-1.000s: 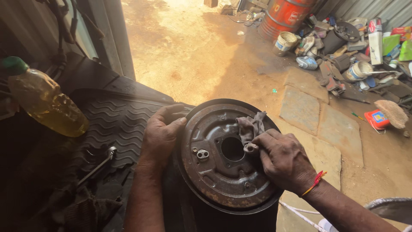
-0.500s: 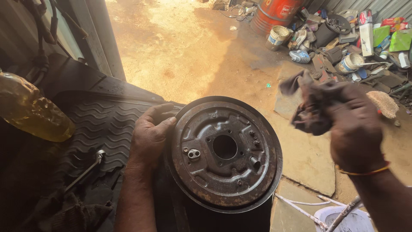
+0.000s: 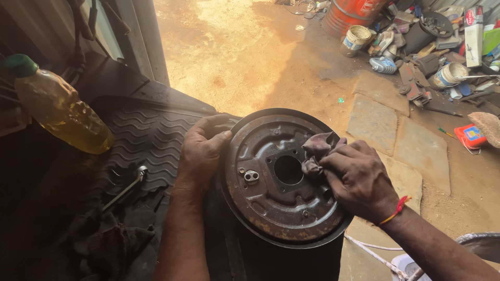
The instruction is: The person cleans a circular metal part by wiping it with a cloth and scraping it with a flat metal tool. The person alternates between wiping and scraping to remove grime from the surface.
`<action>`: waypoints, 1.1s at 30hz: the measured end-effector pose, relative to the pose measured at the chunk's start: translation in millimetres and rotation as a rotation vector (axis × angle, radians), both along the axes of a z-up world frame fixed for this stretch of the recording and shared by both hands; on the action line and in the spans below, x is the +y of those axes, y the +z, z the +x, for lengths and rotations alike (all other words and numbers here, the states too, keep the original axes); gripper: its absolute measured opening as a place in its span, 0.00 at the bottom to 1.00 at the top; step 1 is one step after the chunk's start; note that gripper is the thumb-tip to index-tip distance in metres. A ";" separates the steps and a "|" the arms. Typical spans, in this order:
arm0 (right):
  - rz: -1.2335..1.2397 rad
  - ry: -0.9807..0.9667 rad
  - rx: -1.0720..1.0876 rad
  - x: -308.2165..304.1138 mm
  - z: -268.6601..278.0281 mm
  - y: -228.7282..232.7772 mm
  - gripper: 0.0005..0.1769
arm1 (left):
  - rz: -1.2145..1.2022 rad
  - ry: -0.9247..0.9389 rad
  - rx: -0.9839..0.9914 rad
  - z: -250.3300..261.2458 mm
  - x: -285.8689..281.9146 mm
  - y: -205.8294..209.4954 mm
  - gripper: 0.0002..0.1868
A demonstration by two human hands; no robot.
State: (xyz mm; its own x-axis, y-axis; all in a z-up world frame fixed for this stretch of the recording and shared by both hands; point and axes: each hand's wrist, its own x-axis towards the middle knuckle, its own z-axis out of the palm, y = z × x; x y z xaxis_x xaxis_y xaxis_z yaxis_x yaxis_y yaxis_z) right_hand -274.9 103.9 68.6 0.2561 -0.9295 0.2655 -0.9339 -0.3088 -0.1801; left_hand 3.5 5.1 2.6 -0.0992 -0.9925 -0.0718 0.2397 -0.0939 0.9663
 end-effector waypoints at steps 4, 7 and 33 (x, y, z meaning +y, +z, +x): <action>-0.059 0.029 0.028 12.5 8.2 0.7 0.08 | 0.026 0.014 0.008 0.2 1.6 2.7 0.19; 0.007 0.133 -0.021 18.9 10.8 9.1 0.08 | 0.031 0.012 0.017 1.2 -0.8 2.6 0.19; 0.249 0.299 -0.304 32.1 70.0 -8.8 0.09 | -0.022 0.032 0.081 -1.3 -4.4 -12.0 0.19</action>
State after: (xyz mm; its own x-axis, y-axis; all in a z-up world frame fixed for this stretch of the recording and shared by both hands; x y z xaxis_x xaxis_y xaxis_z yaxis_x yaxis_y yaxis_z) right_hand -204.9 136.0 59.8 0.4670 -0.8717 0.1486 -0.7045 -0.4683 -0.5333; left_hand 2.3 0.7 -9.4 -0.0724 -0.9964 -0.0430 0.3198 -0.0640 0.9453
